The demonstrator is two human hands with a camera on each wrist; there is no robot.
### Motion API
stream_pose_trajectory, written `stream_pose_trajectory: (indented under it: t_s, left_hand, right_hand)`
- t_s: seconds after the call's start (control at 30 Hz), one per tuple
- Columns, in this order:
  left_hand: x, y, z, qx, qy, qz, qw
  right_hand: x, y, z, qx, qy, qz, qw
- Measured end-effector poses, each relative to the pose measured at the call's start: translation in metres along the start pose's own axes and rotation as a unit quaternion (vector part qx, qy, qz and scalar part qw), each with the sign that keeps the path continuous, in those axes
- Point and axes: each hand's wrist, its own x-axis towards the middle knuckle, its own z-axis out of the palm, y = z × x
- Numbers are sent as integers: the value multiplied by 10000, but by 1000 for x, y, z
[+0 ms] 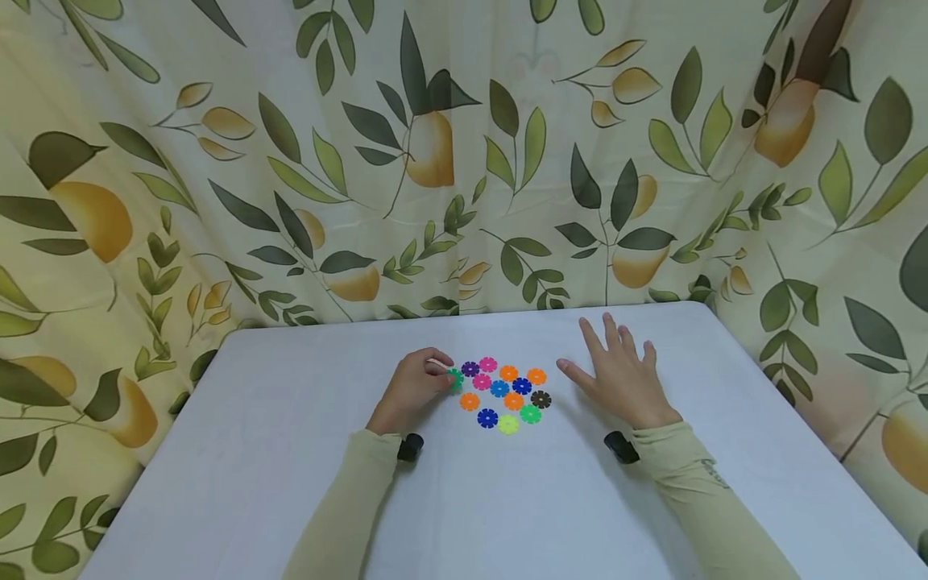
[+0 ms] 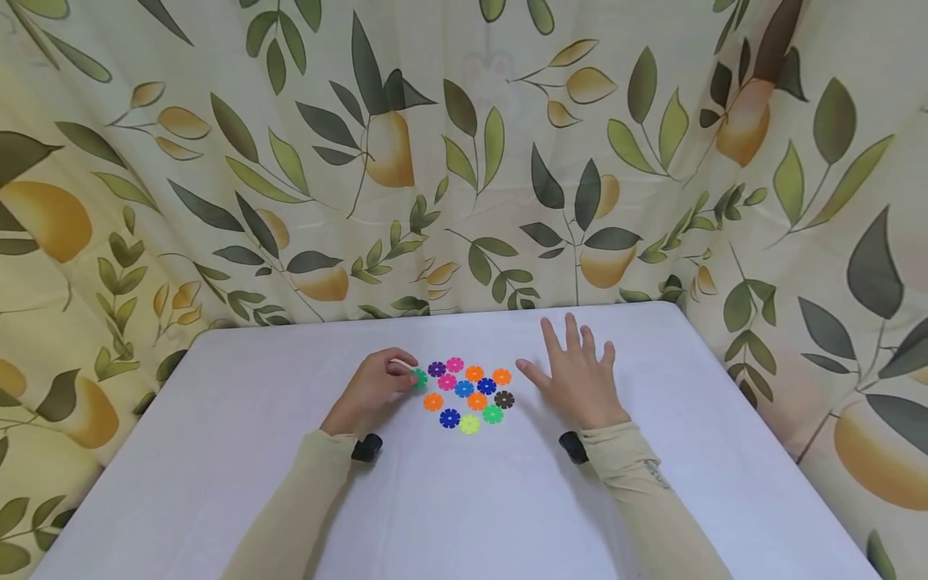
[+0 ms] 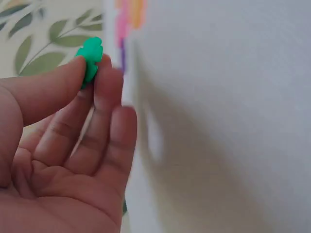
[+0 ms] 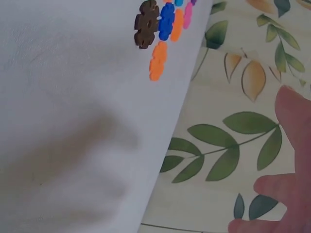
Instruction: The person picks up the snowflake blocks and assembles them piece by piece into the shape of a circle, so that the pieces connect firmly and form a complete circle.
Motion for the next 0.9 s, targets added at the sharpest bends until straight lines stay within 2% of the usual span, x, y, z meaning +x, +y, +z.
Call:
stream_pose_trajectory:
  t_s: [0.13,0.27,0.37,0.5,0.7,0.9]
  left_hand:
    - [-4,-2,-9,-1009,39,12,9949]
    - [-9,-1,-15,-1501,90,127,9886]
    - [-12,-1,-17,-1540,76,56,9880]
    - [-16,-1,-19,-1514,80,14,9884]
    - [-16,0,-18,-1434,27,293,9892]
    - [-15,0,-16,-1322,-65,426,9903]
  right_hand:
    - [2,-3,-1,202,-24,-151,9997]
    - [5,-7,0,574,-46,-443,9974]
    - [9,-10,2,900,-223,-665,9935]
    - [16,-17,9,1143,-685,-784,9880]
    - [19,-26,23,1350,-1283,-795,9793]
    - [14,-30,37,1345,-1391,-1026,9757]
